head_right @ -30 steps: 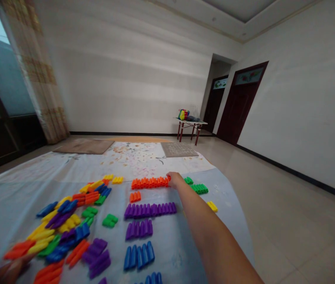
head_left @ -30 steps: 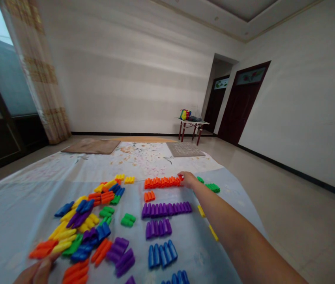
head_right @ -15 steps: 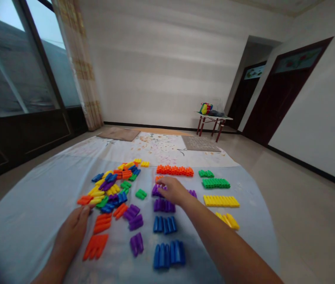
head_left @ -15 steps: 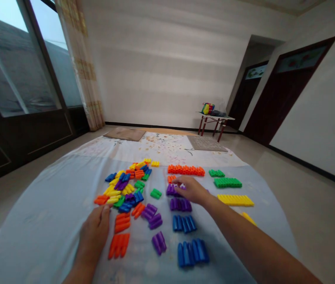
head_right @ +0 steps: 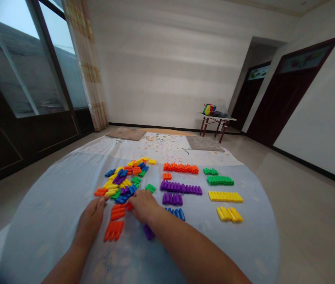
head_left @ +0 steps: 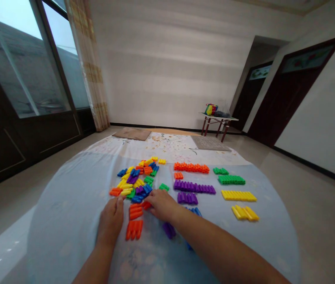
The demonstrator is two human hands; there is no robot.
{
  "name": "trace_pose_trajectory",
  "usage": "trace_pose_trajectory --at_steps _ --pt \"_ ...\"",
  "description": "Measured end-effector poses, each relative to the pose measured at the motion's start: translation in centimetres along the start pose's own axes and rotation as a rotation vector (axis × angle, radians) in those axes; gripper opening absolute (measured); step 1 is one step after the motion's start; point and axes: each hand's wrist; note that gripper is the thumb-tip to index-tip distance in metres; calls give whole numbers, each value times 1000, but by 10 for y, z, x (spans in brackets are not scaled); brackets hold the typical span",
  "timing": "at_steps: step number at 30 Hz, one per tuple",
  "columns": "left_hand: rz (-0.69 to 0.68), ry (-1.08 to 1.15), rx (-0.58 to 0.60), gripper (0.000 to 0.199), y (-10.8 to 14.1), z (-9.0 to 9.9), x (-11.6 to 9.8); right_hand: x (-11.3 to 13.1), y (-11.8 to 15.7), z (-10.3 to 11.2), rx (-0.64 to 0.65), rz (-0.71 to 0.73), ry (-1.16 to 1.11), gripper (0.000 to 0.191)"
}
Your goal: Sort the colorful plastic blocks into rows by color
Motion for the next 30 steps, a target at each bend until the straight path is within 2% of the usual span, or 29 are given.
trace_pose_trajectory --at_steps 4,9,13,18,21,25,27,30 --pt "-5 25 2 39 -1 -1 2 11 5 5 14 -56 73 24" --pt "-7 11 -3 40 -1 0 0 22 13 8 -41 -118 -24 32" --pt "-23 11 -11 40 -1 0 -1 26 15 4 -47 -147 -14 28" --pt "-7 0 -7 42 -3 -2 3 34 13 -2 -28 -107 37 29" --pt "-8 -1 17 44 -5 -1 5 30 18 5 -100 -113 -3 34" --pt "-2 -14 27 48 -7 -1 5 12 38 24 -257 -233 -74 39" --pt "15 -25 21 49 -7 -1 4 5 46 31 -267 -259 -96 37" --pt "23 -32 15 47 -5 0 0 9 48 27 -195 -182 -100 33"
Point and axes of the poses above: each hand's wrist, its own y-axis away from the middle knuckle, its own z-axis out of the back of the hand, x = y × z, and after that the axes turned 8 degrees about z, right-handed
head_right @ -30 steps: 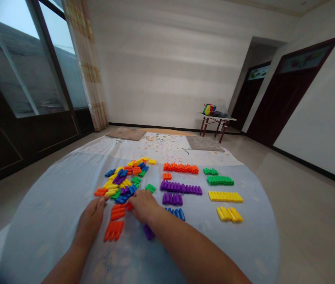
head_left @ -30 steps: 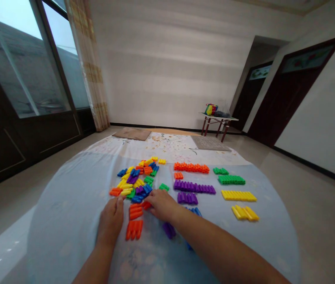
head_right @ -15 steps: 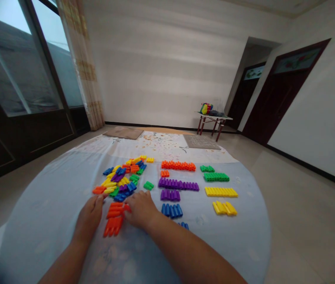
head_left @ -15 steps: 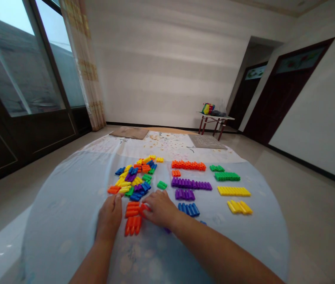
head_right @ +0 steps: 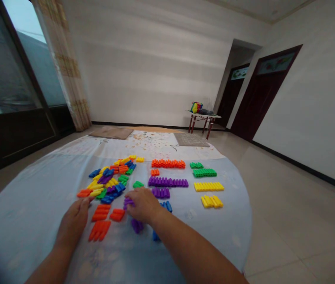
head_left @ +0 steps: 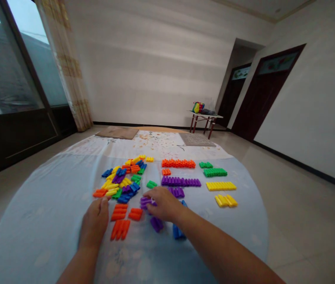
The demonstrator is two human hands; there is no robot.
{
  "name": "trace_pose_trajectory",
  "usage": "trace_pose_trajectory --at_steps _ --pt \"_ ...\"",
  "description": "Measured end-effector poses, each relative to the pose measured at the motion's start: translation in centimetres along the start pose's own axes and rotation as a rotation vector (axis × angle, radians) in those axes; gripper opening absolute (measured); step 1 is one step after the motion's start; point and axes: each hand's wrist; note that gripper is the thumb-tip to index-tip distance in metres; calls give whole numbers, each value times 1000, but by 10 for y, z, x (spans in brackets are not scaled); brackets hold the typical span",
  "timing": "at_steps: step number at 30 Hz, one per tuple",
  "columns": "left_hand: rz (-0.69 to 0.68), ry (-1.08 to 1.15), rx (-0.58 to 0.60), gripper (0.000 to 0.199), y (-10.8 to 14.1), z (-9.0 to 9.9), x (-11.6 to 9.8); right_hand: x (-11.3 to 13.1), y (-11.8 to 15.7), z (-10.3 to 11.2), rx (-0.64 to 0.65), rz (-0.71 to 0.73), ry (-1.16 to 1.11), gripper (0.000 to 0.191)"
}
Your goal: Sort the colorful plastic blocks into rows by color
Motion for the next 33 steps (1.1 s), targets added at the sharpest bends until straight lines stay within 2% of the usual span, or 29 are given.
trace_pose_trajectory --at_steps 3,6,9,12,15,17,20,24,27,30,33 --pt "10 3 7 47 2 1 -3 15 -5 -19 86 91 77 36" --pt "26 11 22 50 2 2 -2 27 -12 -36 139 129 180 28" --pt "16 23 37 52 -1 1 1 24 -11 -34 105 131 134 32" --pt "3 16 40 53 -3 1 2 6 5 -15 -92 56 -13 40" --pt "20 -13 35 54 -2 3 -1 -27 33 7 -321 -131 -100 40" --pt "33 -28 39 53 -1 4 -3 -53 54 17 -390 -269 -83 38" --pt "32 -16 48 51 -2 3 -4 -86 79 23 -367 -443 -17 35" --pt "60 -19 39 52 -5 2 -4 -107 97 17 -220 -561 -22 40" --pt "84 -39 59 53 -5 4 -5 -113 102 13 -191 -523 -95 47" --pt "105 -40 87 52 -5 5 -4 -116 104 12 -192 -450 -131 46" --pt "102 -18 86 49 -7 3 3 -118 100 20 -230 -458 -145 43"
Point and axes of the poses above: each hand's wrist, its own y-axis away from the middle knuckle, its own z-axis out of the back of the hand, x = y × z, and after that the axes turned 8 degrees about z, right-handed
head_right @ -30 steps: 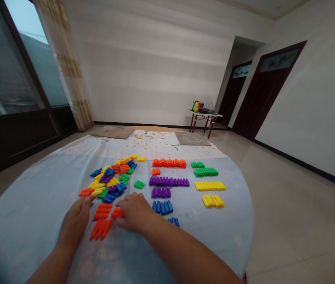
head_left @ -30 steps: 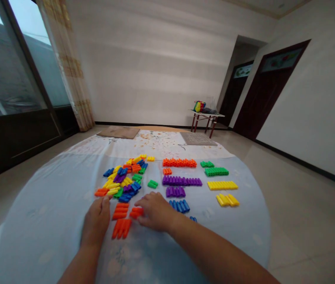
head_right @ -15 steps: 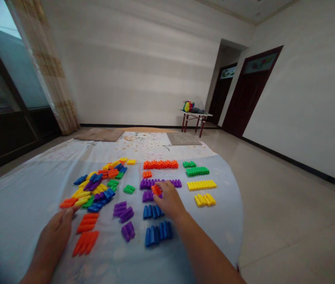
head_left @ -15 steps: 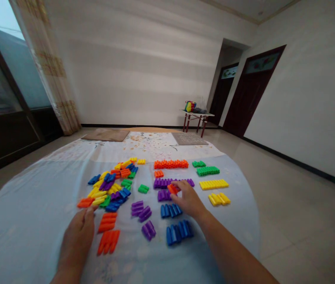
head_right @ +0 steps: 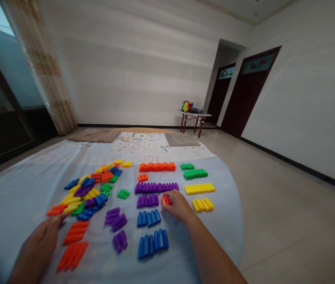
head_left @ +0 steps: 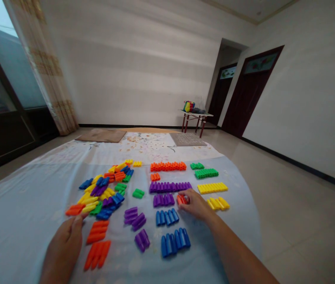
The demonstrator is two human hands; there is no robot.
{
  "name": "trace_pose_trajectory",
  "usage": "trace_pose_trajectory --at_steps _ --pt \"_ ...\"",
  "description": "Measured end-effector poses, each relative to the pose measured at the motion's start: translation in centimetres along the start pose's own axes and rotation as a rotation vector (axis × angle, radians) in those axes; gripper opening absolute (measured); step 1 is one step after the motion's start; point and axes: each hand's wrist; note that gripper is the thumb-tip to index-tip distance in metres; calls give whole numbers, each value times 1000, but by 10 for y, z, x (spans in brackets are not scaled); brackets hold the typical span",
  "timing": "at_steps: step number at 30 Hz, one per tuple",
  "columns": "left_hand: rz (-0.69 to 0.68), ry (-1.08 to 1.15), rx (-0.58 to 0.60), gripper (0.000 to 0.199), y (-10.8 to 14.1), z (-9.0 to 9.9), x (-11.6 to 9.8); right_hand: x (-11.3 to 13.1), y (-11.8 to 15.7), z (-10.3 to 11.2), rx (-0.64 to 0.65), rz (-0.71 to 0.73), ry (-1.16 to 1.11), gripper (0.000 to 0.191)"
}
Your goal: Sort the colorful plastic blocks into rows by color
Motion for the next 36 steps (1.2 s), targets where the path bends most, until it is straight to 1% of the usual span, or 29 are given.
trace_pose_trajectory --at_steps 2,4,6,8,11,13,17,19,22,25,27,29,30,33,36 --pt "-6 14 -15 45 -3 -3 5 3 -11 7 -72 14 1 41" --pt "-13 25 -32 42 -5 -6 7 6 -31 14 -128 46 24 41" --pt "-20 32 -50 41 -6 -7 8 7 -58 19 -119 33 73 44" --pt "-30 31 -69 40 -7 -8 7 7 -87 18 -63 -10 119 45" --pt "-31 26 -79 42 -6 -7 5 4 -123 7 20 -55 148 42" --pt "-25 31 -73 46 -6 -7 4 2 -138 -5 62 -70 153 39" --pt "-23 43 -73 52 -5 -8 3 0 -151 -29 132 -112 142 34" --pt "-26 37 -68 52 -5 -8 4 0 -153 -36 148 -111 121 35" --pt "-28 24 -65 50 -5 -8 5 1 -151 -35 125 -79 76 39" --pt "-46 17 -80 48 -3 -7 3 8 -138 -23 31 -42 29 35" --pt "-60 21 -84 48 0 -6 1 15 -119 -15 -47 -19 -1 31" --pt "-69 21 -86 48 3 -5 -3 22 -93 -8 -103 17 -57 31" --pt "-74 18 -93 48 4 -4 -5 23 -79 -6 -128 51 -123 31" --pt "-93 -3 -109 45 7 -4 -8 22 -38 -5 -113 68 -258 30" --pt "-120 -52 -116 41 9 -4 -9 11 -11 -9 -110 23 -301 32"
Point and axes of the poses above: each hand's wrist, its own y-axis away from the middle knuckle, its own z-axis out of the back of the hand, x = y × z, and after that the axes turned 8 degrees about z, right-handed
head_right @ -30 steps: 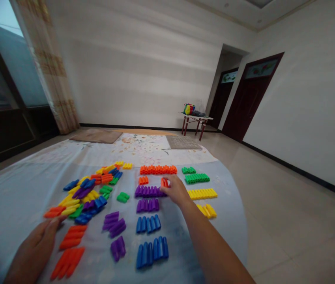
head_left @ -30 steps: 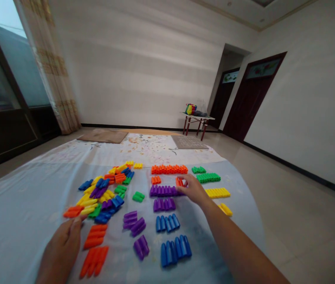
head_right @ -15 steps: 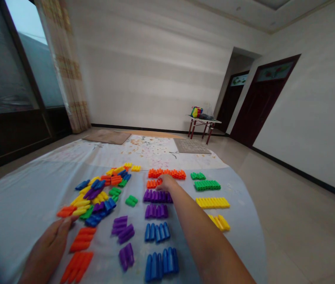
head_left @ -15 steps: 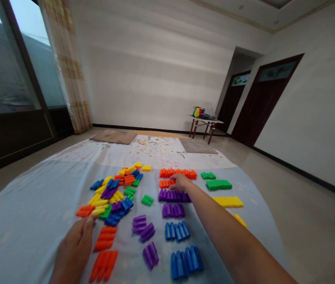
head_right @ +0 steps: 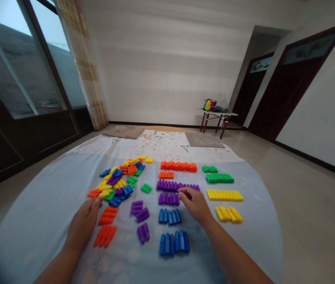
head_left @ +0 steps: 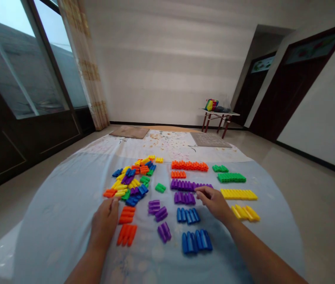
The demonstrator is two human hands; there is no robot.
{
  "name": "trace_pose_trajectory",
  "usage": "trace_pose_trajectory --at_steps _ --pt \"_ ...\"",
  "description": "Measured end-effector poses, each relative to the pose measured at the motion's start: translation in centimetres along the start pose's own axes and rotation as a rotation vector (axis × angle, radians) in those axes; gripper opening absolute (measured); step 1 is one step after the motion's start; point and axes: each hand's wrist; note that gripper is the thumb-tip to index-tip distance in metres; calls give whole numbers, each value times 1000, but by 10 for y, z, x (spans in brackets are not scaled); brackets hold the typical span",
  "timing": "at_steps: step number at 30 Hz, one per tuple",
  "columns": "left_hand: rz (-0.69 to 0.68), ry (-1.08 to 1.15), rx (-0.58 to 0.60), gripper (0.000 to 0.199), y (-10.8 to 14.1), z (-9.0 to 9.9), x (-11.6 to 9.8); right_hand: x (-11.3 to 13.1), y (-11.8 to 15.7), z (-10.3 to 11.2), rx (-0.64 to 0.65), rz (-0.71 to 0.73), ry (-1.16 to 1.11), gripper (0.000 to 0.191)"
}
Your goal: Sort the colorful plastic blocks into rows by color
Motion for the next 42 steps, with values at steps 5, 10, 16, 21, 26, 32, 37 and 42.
trace_pose_trajectory --at_steps 5,10,16,21,26,32,37,42 --pt "-107 -84 19 39 3 6 -4 -19 17 -3 -79 -27 -30 36" --pt "-224 -207 239 41 6 26 -17 -23 16 -5 -57 -3 -27 35" --pt "-252 -249 553 41 2 45 -26 -23 15 -3 4 14 -40 33" --pt "-271 -358 575 42 -2 49 -33 -23 15 -1 27 6 -68 35" --pt "-39 -612 469 53 -3 53 -42 -23 14 1 40 -3 -90 35" --pt "-99 -435 469 54 -6 63 -28 -24 14 1 54 -6 -102 33" --pt "-223 -393 635 56 -17 58 -6 -26 11 -1 74 12 -78 31" --pt "-215 -462 609 54 -32 50 -20 -29 9 -3 64 11 -105 29"
Point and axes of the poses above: each hand's wrist, its own y-axis away from the middle knuckle, its own z-axis out of the back of the hand, x = y × z, and after that the axes turned 8 degrees about z, right-handed
